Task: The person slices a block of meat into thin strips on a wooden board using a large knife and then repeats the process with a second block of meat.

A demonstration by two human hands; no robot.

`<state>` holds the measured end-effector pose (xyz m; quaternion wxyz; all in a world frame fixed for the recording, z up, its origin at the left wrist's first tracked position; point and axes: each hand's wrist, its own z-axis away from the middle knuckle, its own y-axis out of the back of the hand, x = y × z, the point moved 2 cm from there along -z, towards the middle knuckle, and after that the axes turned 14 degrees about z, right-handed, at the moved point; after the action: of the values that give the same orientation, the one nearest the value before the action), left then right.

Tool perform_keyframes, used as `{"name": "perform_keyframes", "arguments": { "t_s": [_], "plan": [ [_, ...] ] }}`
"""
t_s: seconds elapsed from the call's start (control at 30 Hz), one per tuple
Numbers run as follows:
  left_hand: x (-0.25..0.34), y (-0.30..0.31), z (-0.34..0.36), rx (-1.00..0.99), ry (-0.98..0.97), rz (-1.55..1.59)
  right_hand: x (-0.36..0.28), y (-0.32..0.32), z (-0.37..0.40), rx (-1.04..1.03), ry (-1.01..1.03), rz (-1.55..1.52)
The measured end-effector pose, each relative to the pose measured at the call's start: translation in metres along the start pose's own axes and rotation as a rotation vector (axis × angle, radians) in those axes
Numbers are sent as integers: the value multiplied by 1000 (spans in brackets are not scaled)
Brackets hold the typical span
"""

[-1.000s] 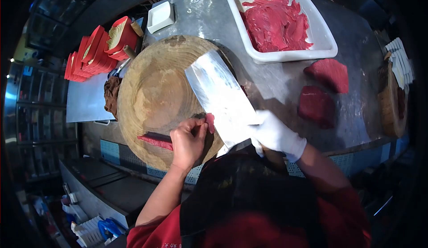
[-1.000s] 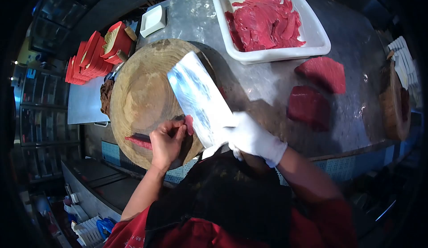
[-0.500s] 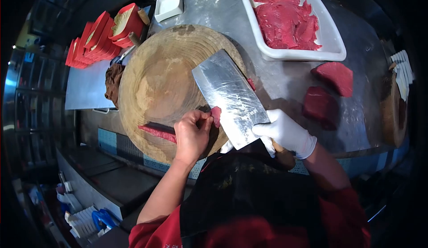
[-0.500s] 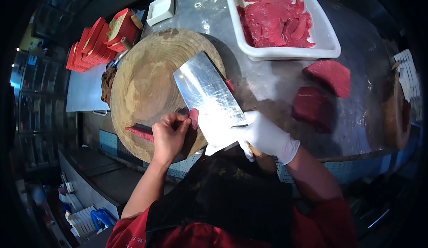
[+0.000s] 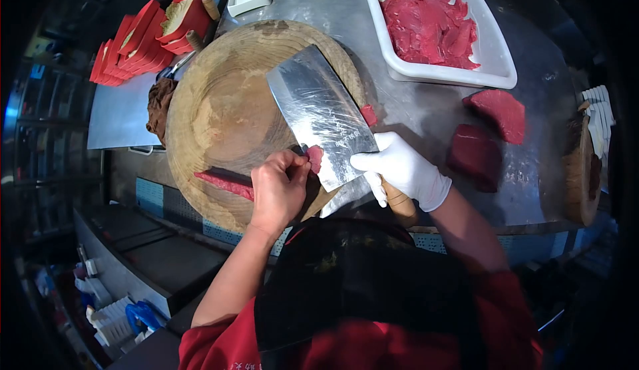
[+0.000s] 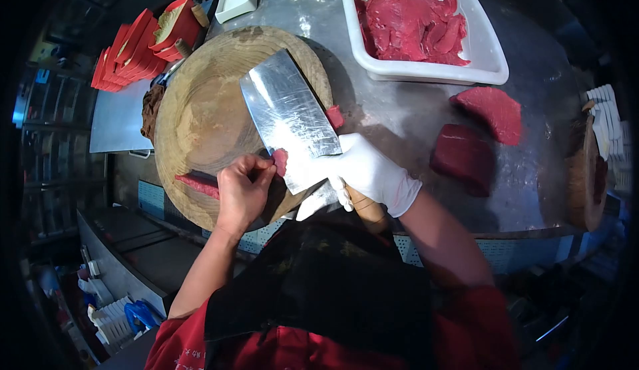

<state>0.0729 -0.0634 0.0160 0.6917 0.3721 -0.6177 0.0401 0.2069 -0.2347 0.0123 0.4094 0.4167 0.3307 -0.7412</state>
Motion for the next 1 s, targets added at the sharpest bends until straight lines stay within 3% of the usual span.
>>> {"name": "perform_keyframes", "arguments": {
  "t_s": [0.03, 0.1, 0.13, 0.23, 0.37, 0.47, 0.5, 0.57, 0.6, 0.83, 1.0],
  "plan": [
    [0, 0, 2, 0, 1, 2, 10, 1, 0, 1, -1, 1],
    [2, 2, 0, 7, -55, 9, 11, -2, 0, 64, 285, 155],
    [2, 3, -1, 9, -59, 9, 13, -2, 11, 49, 113, 61],
    [2, 3, -1, -19, -38, 20, 11, -3, 11, 2, 137, 45],
    [7, 7, -6, -94, -81, -54, -8, -11, 0, 85, 5, -55],
    [23, 9, -10, -207, -421, -249, -6, -9, 3, 99, 39, 58],
    [23, 9, -13, -208, -439, -246, -2, -8, 3, 105, 35, 157],
    [21, 7, -14, -425, -712, -241, 5, -10, 2, 98, 28, 78],
    [20, 9, -14, -489, -755, -257, 8, -11, 0, 120, 68, 68],
    [20, 30, -25, -710, -692, -275, 18, -16, 13, 135, 39, -73],
    [1, 37, -13, -616, -681, -294, 22, -8, 34, 229, 35, -70]
  ]
}}
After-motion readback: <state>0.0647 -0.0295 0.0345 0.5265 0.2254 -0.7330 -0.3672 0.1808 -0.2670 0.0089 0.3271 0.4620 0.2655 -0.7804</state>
